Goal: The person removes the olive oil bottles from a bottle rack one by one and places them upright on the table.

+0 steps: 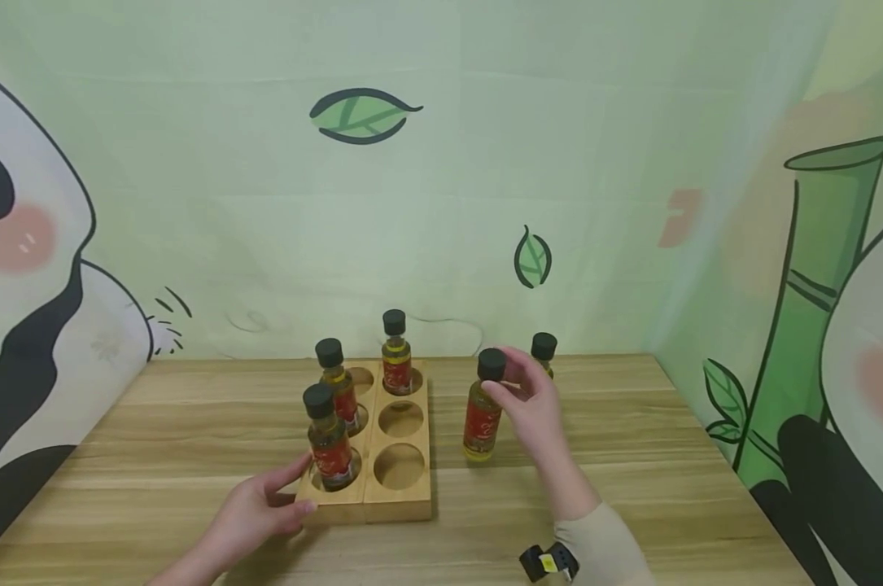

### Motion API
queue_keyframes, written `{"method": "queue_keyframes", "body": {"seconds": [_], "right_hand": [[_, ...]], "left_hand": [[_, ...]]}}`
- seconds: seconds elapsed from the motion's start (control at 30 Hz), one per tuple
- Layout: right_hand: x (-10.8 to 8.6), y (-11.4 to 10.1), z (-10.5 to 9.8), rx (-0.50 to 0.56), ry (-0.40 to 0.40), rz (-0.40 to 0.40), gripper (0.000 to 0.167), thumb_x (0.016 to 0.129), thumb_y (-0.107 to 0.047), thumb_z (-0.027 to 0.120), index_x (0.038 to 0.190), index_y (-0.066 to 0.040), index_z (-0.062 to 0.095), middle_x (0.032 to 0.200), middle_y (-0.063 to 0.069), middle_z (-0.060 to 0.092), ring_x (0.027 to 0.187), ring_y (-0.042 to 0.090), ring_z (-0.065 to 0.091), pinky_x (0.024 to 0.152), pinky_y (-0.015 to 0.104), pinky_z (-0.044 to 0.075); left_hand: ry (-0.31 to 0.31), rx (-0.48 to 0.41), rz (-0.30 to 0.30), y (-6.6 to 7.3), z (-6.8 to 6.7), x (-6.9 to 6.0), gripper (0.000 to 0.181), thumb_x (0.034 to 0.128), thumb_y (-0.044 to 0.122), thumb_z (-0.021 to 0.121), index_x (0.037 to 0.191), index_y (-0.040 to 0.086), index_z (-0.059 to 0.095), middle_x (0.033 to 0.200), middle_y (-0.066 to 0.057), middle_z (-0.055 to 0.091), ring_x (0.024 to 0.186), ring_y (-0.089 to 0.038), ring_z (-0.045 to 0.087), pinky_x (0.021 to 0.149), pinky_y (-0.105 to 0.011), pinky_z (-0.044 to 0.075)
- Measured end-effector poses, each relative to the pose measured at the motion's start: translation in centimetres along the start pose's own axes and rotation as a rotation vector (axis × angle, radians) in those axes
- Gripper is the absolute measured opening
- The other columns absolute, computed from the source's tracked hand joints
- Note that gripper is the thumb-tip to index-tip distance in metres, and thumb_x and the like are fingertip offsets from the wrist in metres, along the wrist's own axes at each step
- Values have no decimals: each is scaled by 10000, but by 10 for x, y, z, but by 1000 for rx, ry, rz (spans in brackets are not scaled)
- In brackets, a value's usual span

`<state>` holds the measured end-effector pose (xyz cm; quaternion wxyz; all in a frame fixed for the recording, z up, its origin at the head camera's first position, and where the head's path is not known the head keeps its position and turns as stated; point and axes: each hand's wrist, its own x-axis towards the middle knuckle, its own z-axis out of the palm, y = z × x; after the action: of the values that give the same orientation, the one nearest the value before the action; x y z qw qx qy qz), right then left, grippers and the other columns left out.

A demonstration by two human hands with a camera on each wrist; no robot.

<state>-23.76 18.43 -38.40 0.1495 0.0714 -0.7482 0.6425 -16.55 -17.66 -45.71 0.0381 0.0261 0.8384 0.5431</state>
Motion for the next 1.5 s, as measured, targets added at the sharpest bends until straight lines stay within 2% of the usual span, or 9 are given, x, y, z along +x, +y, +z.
{"method": "queue_keyframes", "body": {"seconds": [0.13,0.43,0.6,0.87,1.17,1.33,1.5], "right_hand": [[-3,2,-10,-23,21,29,487,902,-53,725,1358,-98,558,1144,72,635,1038,146,582,942,248,467],[-7,8,-32,-25,94,-9,480,901,-2,710,1355,-38,559,983,-119,641,958,93,592,866,180,493],[-7,13,-43,-34,128,-13,480,893,32,703,1347,-17,554,961,-148,647,944,61,598,850,165,497],[-5,20,-61,-33,179,-25,455,893,45,696,1324,-40,579,928,-153,648,912,52,590,824,143,494],[0,23,-79,-74,228,22,461,919,-22,697,1357,-99,578,962,-205,638,959,32,577,835,117,469],[5,25,-86,-70,247,46,476,923,-30,695,1375,-106,567,986,-207,633,976,33,568,840,117,463],[11,28,-90,-127,253,47,488,934,-81,696,1396,-91,540,1011,-224,624,976,27,562,846,122,450]], "left_hand": [[1,-2,-11,0,0,0,728,784,173,851,1424,50,528,1413,-234,510,943,-265,704,628,-301,593],[11,4,-28,2,0,0,717,789,163,847,1422,50,530,1402,-225,525,890,-223,713,603,-306,586],[14,7,-31,3,0,0,713,787,164,849,1418,50,536,1403,-223,525,902,-234,713,612,-307,590],[0,-8,-12,2,0,0,733,787,169,848,1428,38,517,1418,-230,505,904,-235,711,615,-299,589],[8,-4,-14,1,1,-1,725,786,162,849,1423,40,526,1418,-227,507,930,-253,708,623,-297,592],[10,-10,-18,1,1,0,721,786,155,848,1423,46,528,1420,-225,506,935,-256,707,618,-300,591],[10,-6,-14,1,1,0,719,785,156,848,1422,50,531,1423,-229,503,937,-258,707,615,-299,591]]}}
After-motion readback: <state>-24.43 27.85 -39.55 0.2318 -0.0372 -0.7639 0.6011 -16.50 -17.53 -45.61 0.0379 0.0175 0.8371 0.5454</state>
